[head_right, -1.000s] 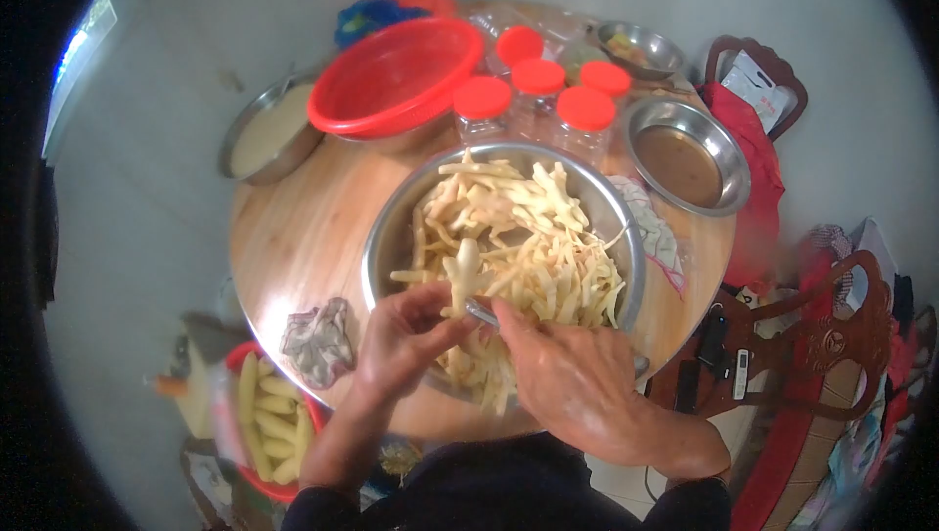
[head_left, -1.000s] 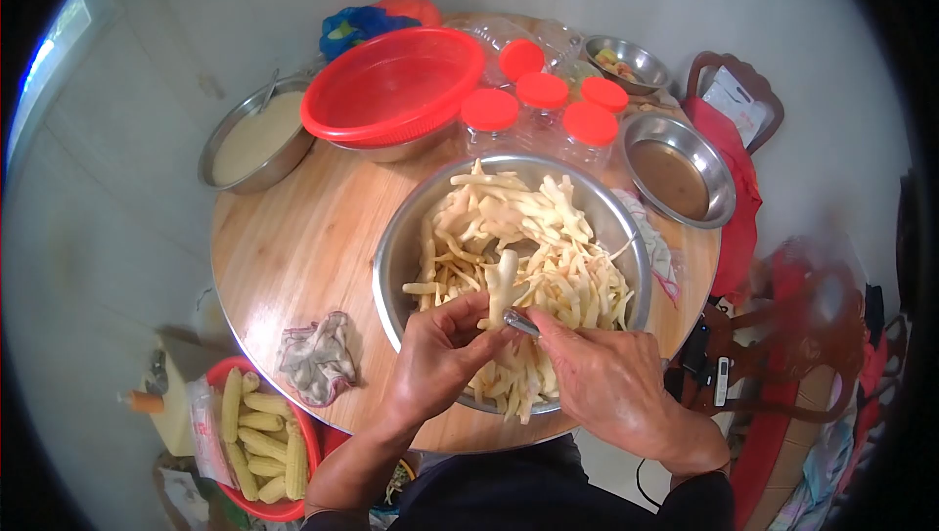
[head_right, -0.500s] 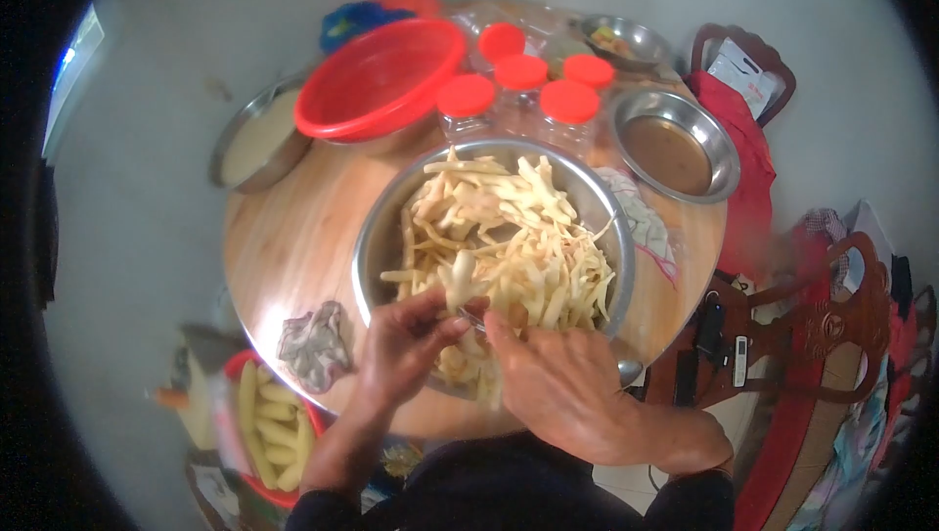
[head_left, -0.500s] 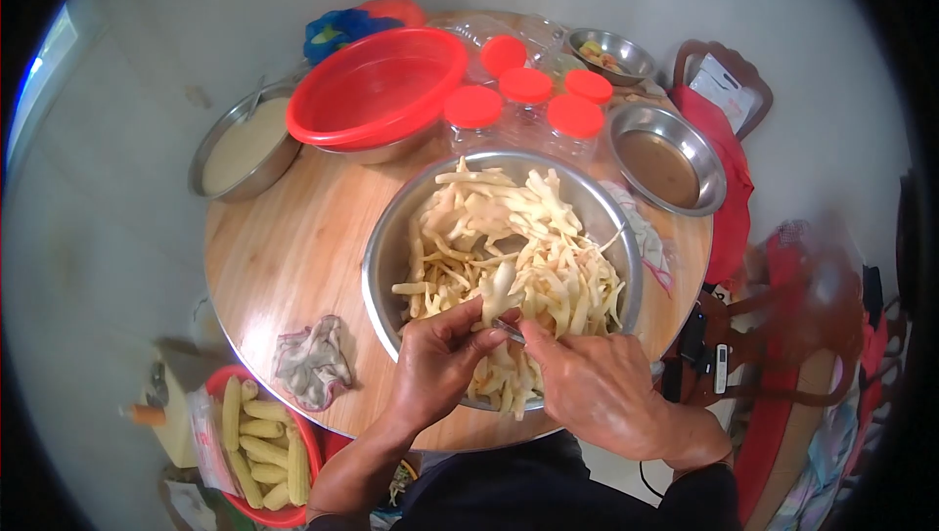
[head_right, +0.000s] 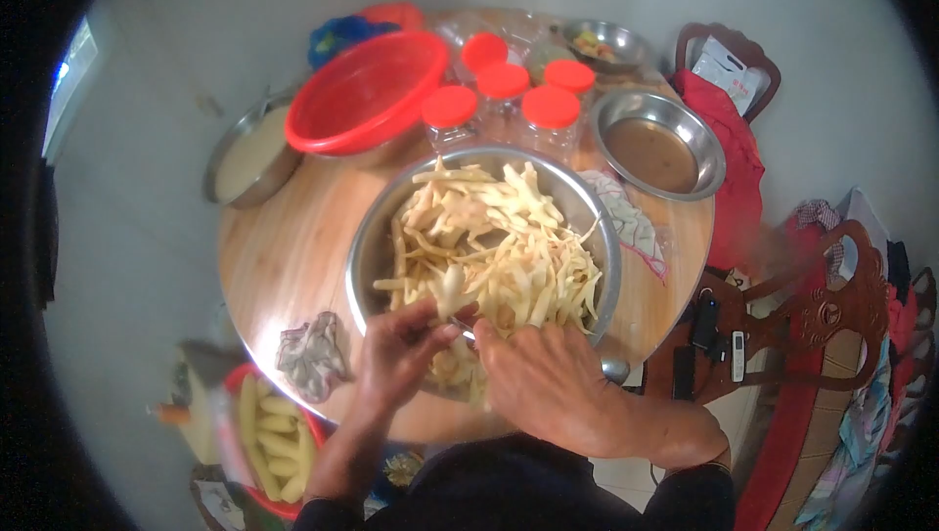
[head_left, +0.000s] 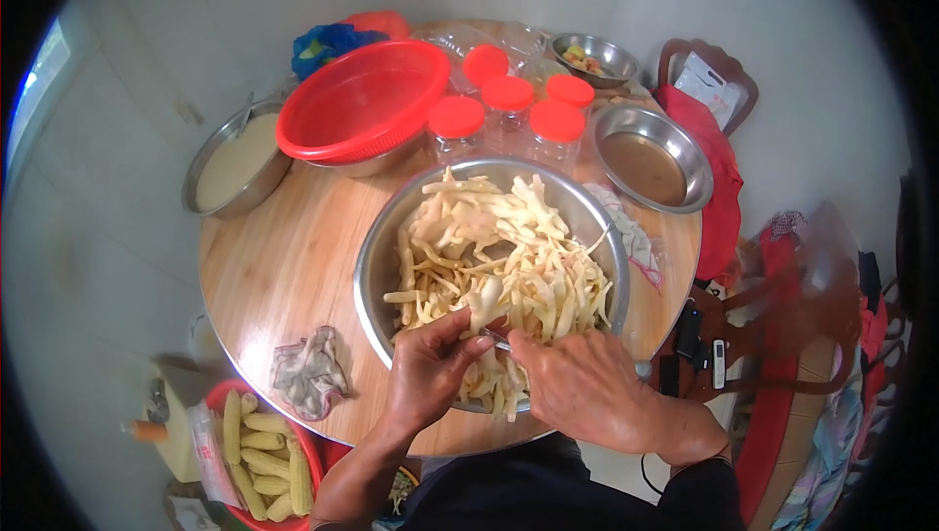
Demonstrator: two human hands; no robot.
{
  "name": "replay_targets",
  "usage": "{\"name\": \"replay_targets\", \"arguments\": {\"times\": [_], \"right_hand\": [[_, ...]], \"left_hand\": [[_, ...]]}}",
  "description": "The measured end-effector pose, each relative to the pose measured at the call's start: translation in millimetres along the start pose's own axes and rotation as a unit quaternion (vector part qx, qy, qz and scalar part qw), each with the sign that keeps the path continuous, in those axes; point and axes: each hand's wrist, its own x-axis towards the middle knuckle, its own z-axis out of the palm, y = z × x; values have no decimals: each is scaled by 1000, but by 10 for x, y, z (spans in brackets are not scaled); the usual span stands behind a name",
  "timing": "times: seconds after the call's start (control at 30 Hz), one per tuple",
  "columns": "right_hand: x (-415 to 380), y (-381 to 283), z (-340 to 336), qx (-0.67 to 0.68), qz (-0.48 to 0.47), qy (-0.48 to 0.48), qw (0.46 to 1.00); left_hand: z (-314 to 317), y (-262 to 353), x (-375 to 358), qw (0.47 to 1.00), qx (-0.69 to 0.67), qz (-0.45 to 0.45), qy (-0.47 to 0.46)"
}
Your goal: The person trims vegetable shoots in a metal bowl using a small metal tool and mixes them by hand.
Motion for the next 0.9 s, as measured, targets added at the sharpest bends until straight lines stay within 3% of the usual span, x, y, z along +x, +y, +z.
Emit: {"name": "replay_targets", "arguments": {"times": [0.17, 0.27, 0.57, 0.67, 0.9], "right_hand": [[13, -29, -39, 12, -12, 3, 1000], [62, -77, -27, 35, 31, -11, 999], [106, -21, 70, 16, 16, 49, 999], [113, -26, 0, 26, 32, -28, 999], [171, -92, 126, 24, 37, 63, 997]], "left_hand": [[13, 1, -10, 1000, 3, 2, 3], [25, 14, -18, 999, 13, 12, 27], [-3, -59, 40, 998, 27, 45, 27], [15, -116, 46, 999, 4, 45, 26], [22, -112, 49, 998, -11, 53, 45]]}}
